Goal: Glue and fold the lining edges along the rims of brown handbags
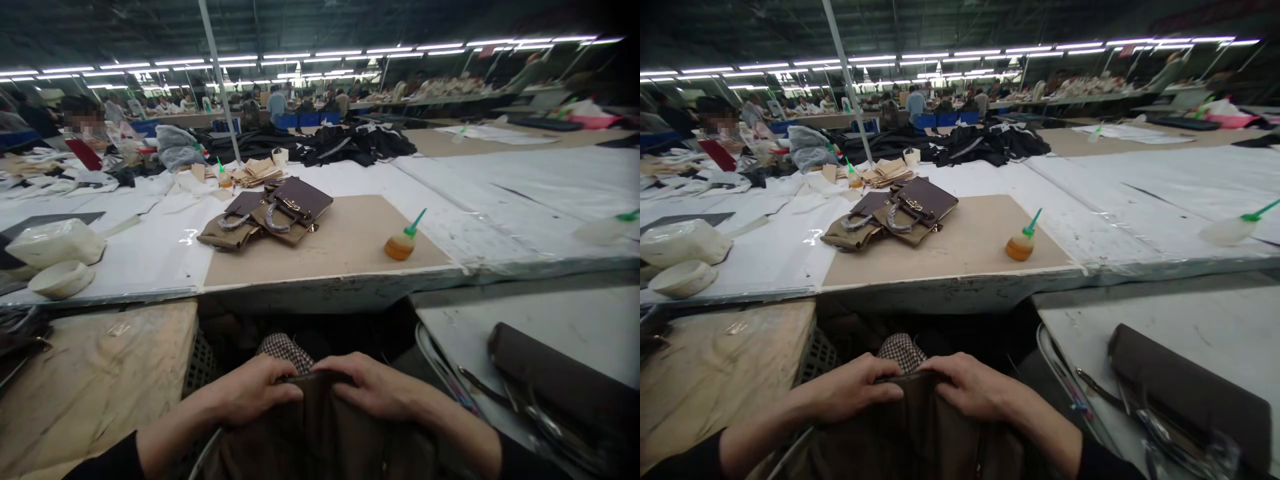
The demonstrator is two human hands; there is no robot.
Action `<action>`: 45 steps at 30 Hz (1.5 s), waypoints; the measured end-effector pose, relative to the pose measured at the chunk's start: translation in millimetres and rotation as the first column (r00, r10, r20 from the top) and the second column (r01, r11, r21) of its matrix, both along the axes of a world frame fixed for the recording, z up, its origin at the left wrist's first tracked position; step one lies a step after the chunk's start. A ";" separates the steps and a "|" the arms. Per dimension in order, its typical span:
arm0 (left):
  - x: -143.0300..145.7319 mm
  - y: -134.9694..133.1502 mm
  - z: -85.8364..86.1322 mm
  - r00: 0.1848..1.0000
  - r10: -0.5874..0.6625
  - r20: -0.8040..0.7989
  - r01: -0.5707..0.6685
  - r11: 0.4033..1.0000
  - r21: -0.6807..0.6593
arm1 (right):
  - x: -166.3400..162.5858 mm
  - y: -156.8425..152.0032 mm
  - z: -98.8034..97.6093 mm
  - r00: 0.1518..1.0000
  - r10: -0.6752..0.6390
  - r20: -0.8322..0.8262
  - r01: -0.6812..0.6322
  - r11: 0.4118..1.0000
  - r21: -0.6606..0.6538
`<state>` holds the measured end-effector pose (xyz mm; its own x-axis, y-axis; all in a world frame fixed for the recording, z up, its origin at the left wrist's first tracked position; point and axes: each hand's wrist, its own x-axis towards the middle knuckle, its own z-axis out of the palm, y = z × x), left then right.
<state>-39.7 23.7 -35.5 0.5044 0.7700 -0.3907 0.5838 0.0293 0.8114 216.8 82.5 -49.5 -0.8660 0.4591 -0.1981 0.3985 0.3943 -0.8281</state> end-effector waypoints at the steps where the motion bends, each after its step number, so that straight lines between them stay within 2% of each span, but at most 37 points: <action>1: 0.6 1.3 -1.3 1.000 0.000 -0.004 0.000 1.000 0.004 | -2.9 3.7 -0.9 1.000 0.008 0.016 -0.008 1.000 -0.010; 6: 4.5 6.7 -2.4 1.000 -0.026 0.012 0.026 1.000 0.013 | -24.1 18.2 -9.1 0.996 0.091 -0.001 -0.091 0.995 -0.039; 12: 2.1 11.2 -1.4 1.000 -0.028 0.014 0.027 0.999 0.034 | -41.7 21.4 -21.4 0.989 0.138 -0.050 -0.140 0.989 -0.039; 21: -22.8 -3.1 -1.3 0.996 0.033 -0.083 -0.034 0.999 -0.010 | -38.8 22.6 -28.5 0.985 0.164 -0.044 -0.166 0.985 -0.038; 28: -26.3 -3.0 -0.3 0.999 0.030 -0.038 -0.033 0.995 -0.096 | -31.5 21.5 -22.0 0.985 0.175 -0.010 -0.175 0.985 -0.012; 35: -6.4 -0.1 6.4 0.982 -0.046 -0.184 0.064 0.994 0.092 | -25.5 17.1 -26.5 0.993 0.117 -0.022 -0.118 0.991 -0.069; 42: 13.9 7.7 -0.9 0.914 -0.101 -0.394 0.209 0.948 0.240 | -26.9 15.7 -22.4 0.996 0.086 -0.028 -0.087 0.996 -0.024; 45: 19.1 11.0 -0.1 0.897 -0.143 -0.418 0.271 0.926 0.265 | -26.5 15.7 -20.4 0.995 0.081 -0.051 -0.083 0.996 -0.028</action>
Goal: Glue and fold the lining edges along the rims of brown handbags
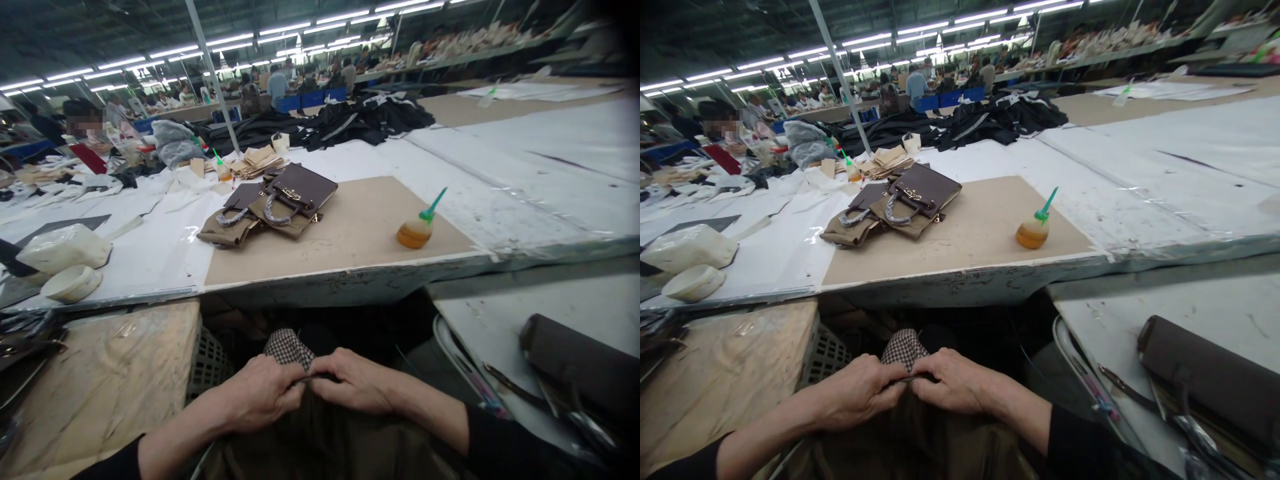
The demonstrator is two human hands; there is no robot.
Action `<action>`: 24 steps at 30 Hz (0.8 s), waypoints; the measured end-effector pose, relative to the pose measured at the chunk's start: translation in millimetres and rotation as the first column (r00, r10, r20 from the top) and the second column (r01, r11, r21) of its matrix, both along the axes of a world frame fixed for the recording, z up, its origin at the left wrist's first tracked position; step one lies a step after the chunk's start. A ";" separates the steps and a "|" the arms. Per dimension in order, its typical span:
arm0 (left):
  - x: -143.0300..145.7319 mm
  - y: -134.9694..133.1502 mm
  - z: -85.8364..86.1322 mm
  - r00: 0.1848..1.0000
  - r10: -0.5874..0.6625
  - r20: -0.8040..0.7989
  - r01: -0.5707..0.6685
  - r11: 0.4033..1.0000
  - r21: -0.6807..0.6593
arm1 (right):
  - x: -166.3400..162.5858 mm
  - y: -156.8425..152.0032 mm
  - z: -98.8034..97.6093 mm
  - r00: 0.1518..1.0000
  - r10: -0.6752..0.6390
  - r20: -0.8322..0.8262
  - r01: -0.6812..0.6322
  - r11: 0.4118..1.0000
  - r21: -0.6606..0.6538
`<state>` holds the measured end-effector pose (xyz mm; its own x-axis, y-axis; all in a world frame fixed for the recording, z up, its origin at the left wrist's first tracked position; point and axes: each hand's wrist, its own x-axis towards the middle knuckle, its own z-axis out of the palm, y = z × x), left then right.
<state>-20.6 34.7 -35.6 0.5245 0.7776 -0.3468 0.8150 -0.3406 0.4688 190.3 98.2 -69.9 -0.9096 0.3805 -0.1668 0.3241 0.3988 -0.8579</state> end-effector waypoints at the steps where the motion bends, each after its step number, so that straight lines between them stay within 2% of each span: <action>1: 1.5 0.8 0.6 1.000 -0.014 0.001 0.014 1.000 0.001 | 0.1 -0.1 -0.3 1.000 -0.002 -0.009 0.002 1.000 -0.004; 7: 4.6 3.8 0.7 0.998 -0.054 -0.018 0.054 0.999 0.005 | -1.2 0.9 -7.0 0.998 -0.025 -0.056 0.023 0.999 -0.042; 17: -1.0 9.5 -5.1 0.993 0.004 0.115 0.014 0.988 -0.157 | 7.7 5.3 -16.4 0.997 0.018 -0.076 -0.029 0.988 -0.150; 20: -4.6 9.8 -8.4 0.991 0.079 0.112 -0.057 0.981 -0.185 | 10.2 6.8 -17.4 0.997 0.002 -0.072 -0.013 0.988 -0.154; 24: -12.6 -0.2 -6.1 0.948 0.282 0.151 -0.254 0.951 -0.178 | 12.9 5.6 -13.7 0.998 -0.027 -0.063 0.016 0.985 -0.170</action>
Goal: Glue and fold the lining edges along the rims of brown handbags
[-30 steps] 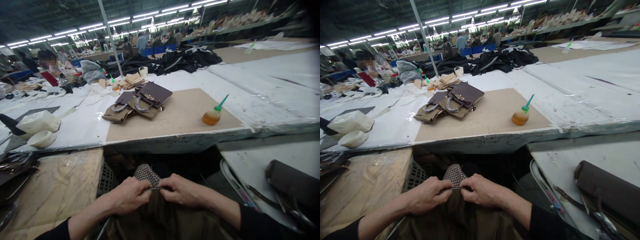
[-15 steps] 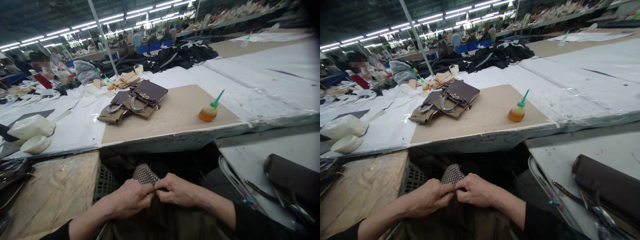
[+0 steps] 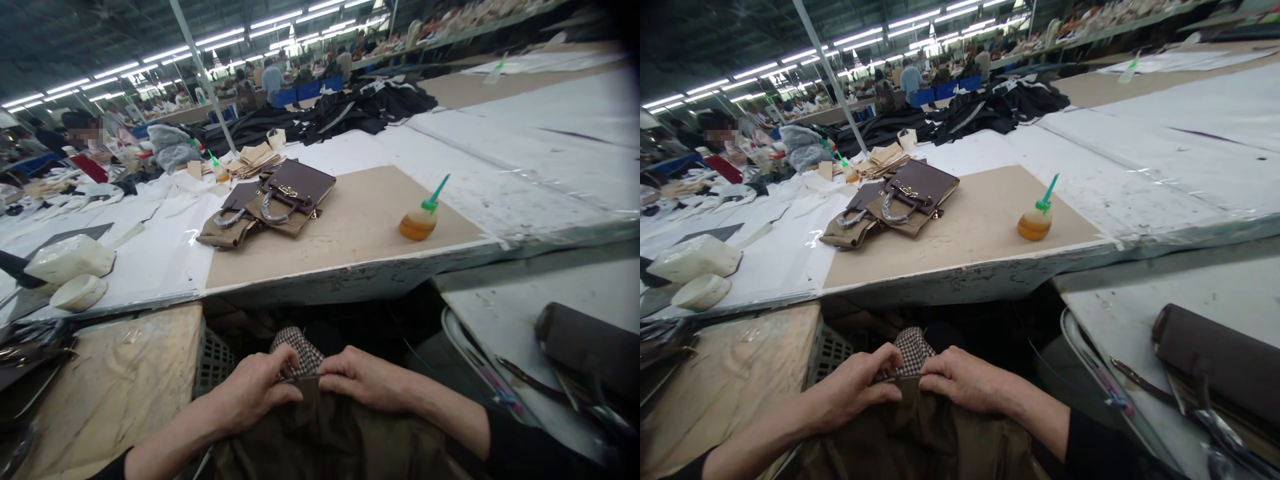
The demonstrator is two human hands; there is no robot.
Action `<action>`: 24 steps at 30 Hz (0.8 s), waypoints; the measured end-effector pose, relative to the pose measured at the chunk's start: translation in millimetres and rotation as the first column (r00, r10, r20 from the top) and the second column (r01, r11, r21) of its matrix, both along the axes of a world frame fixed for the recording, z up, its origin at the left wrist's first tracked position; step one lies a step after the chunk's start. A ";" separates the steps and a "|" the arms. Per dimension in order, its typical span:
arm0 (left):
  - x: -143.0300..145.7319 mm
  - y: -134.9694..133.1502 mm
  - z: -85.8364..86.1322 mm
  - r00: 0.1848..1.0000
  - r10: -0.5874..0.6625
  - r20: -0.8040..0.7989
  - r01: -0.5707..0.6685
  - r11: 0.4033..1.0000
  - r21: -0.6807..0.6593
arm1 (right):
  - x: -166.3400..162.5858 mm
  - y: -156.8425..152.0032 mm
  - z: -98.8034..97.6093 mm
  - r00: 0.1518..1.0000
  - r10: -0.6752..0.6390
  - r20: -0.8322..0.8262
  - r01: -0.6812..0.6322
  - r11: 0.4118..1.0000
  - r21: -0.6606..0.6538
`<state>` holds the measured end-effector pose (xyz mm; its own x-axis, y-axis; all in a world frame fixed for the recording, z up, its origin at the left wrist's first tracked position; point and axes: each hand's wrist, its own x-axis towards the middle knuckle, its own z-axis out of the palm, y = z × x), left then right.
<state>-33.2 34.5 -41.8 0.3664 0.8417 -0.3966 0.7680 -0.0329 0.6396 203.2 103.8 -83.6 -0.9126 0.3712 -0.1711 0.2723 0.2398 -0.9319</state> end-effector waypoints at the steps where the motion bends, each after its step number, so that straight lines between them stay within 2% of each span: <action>1: -1.5 -3.9 1.7 0.999 0.039 0.009 -0.039 0.999 0.011 | 0.3 -1.0 1.8 1.000 -0.004 0.007 0.004 1.000 -0.018; 5: -3.7 -17.5 7.3 0.998 0.064 -0.007 -0.063 0.993 0.097 | -1.2 -5.7 10.1 1.000 0.011 0.008 -0.011 0.998 -0.058; 10: -4.2 -24.8 5.6 0.996 0.003 -0.087 0.018 0.970 0.241 | -5.1 -9.9 14.0 0.999 0.016 0.043 -0.018 0.999 0.042; 16: -3.2 -28.3 2.8 0.988 -0.012 -0.151 0.068 0.927 0.370 | -5.2 -14.9 16.1 0.998 0.004 0.066 -0.010 0.996 0.092; 20: -0.3 -27.0 2.2 0.984 -0.051 -0.172 0.118 0.906 0.406 | -4.0 -17.7 17.2 0.999 -0.013 0.048 0.007 0.993 0.118; 24: 2.8 -22.5 0.0 0.975 -0.106 -0.193 0.174 0.910 0.377 | -2.7 -16.8 13.5 0.999 -0.018 0.029 0.014 0.993 0.113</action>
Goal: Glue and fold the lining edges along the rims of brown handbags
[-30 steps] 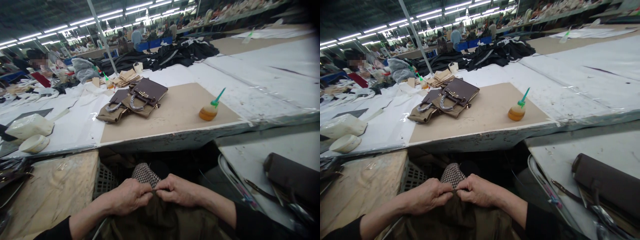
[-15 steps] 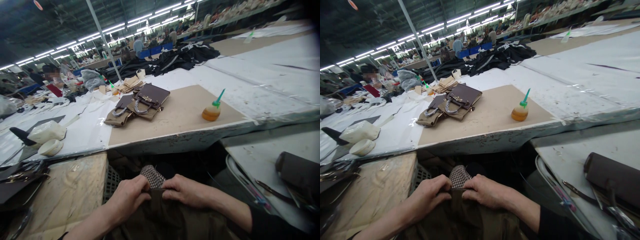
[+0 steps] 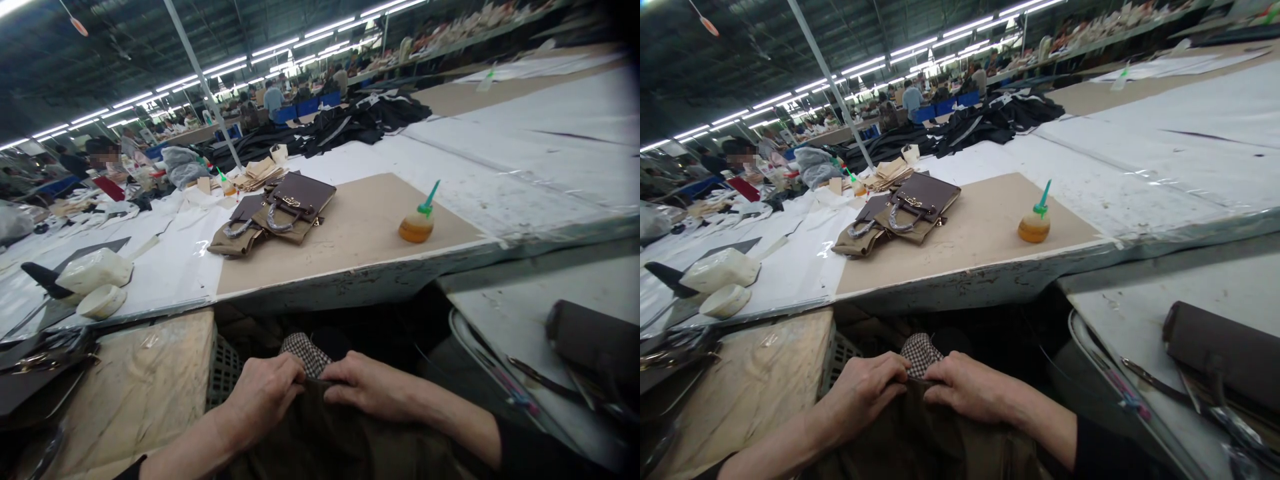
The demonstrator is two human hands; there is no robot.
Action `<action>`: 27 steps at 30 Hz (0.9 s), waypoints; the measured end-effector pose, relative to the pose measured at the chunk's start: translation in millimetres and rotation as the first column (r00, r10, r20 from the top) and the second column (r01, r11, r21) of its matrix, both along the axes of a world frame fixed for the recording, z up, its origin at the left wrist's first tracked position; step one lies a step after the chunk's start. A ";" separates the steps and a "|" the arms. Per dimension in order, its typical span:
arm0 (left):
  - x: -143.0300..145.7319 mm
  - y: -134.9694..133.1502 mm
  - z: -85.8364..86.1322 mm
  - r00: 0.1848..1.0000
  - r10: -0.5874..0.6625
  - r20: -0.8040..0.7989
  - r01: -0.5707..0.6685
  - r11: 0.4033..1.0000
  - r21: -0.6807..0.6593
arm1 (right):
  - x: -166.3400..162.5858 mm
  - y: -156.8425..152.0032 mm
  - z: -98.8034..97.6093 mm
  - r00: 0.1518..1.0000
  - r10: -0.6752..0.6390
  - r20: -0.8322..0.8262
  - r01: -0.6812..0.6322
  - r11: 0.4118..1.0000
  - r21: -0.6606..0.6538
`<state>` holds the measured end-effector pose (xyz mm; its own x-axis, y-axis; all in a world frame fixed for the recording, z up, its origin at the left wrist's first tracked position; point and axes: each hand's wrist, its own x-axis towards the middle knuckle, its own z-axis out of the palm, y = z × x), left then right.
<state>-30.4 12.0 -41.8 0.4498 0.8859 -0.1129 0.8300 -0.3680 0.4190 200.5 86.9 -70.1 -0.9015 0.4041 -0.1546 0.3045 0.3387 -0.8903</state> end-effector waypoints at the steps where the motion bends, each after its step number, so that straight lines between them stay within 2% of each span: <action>1: 0.8 1.3 -0.6 1.000 -0.006 -0.001 0.006 1.000 -0.014 | 0.4 0.8 -1.2 1.000 -0.002 -0.001 0.002 1.000 -0.004; 12: 9.9 14.2 -6.6 1.000 -0.026 -0.003 0.026 0.996 -0.084 | 5.5 8.0 -7.5 1.000 -0.029 -0.005 0.029 0.999 -0.035; 19: 11.3 15.0 -13.2 0.988 0.149 -0.031 -0.153 0.975 -0.160 | 7.6 11.3 -13.5 0.999 -0.003 -0.051 0.000 0.998 -0.059; 27: 16.0 14.4 -2.7 0.978 0.206 0.017 -0.198 0.956 -0.217 | 9.1 14.2 -20.1 0.997 -0.008 -0.083 -0.003 0.992 -0.129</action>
